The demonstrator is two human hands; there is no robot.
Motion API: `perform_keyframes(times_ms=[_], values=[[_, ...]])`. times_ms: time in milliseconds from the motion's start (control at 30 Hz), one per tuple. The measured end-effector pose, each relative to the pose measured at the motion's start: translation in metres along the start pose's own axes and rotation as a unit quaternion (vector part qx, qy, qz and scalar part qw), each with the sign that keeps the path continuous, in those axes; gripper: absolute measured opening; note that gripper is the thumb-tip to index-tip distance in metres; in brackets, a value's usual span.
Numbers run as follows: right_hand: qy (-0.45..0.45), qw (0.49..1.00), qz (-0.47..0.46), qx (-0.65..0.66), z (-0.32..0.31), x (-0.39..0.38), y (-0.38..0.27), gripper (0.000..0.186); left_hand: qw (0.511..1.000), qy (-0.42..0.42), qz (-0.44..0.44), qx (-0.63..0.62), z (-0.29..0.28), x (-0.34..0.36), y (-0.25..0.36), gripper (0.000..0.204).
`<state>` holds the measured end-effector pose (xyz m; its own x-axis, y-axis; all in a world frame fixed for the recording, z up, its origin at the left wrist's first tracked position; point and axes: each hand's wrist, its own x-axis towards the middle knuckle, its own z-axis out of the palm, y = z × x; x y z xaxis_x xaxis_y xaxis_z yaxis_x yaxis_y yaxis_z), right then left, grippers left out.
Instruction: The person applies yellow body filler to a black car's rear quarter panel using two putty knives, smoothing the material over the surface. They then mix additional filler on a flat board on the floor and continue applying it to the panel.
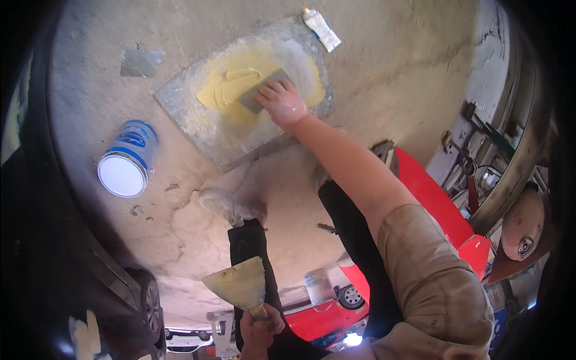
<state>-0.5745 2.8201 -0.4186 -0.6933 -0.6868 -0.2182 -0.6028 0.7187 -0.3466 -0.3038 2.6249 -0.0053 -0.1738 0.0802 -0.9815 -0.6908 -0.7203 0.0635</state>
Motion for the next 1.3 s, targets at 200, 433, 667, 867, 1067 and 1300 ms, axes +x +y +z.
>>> perform_keyframes(times_ms=[200,433,667,867,1067,1300], values=[[0.001,1.0,-0.008,0.013,0.0,-0.007,0.0,0.044,0.998,-0.024,-0.053,-0.025,0.006,0.007,0.005,0.046],[-0.029,0.999,0.014,-0.005,0.002,-0.021,-0.009,0.041,0.999,-0.02,-0.002,0.03,0.01,0.007,0.001,0.055],[-0.082,0.996,0.041,0.003,-0.007,-0.023,-0.017,0.042,1.0,-0.02,-0.004,0.0,0.013,0.007,0.001,0.022],[-0.203,0.978,0.032,-0.034,-0.017,-0.019,-0.018,0.042,0.999,-0.027,-0.002,0.035,0.01,0.007,-0.005,0.018],[-0.163,0.983,0.021,0.087,-0.042,-0.036,-0.018,0.038,0.989,-0.062,0.107,0.08,0.005,0.009,-0.024,0.06],[-0.054,0.709,0.295,0.638,-0.207,-0.073,-0.082,0.018,0.973,-0.1,0.174,0.117,0.029,-0.007,0.02,0.065]])
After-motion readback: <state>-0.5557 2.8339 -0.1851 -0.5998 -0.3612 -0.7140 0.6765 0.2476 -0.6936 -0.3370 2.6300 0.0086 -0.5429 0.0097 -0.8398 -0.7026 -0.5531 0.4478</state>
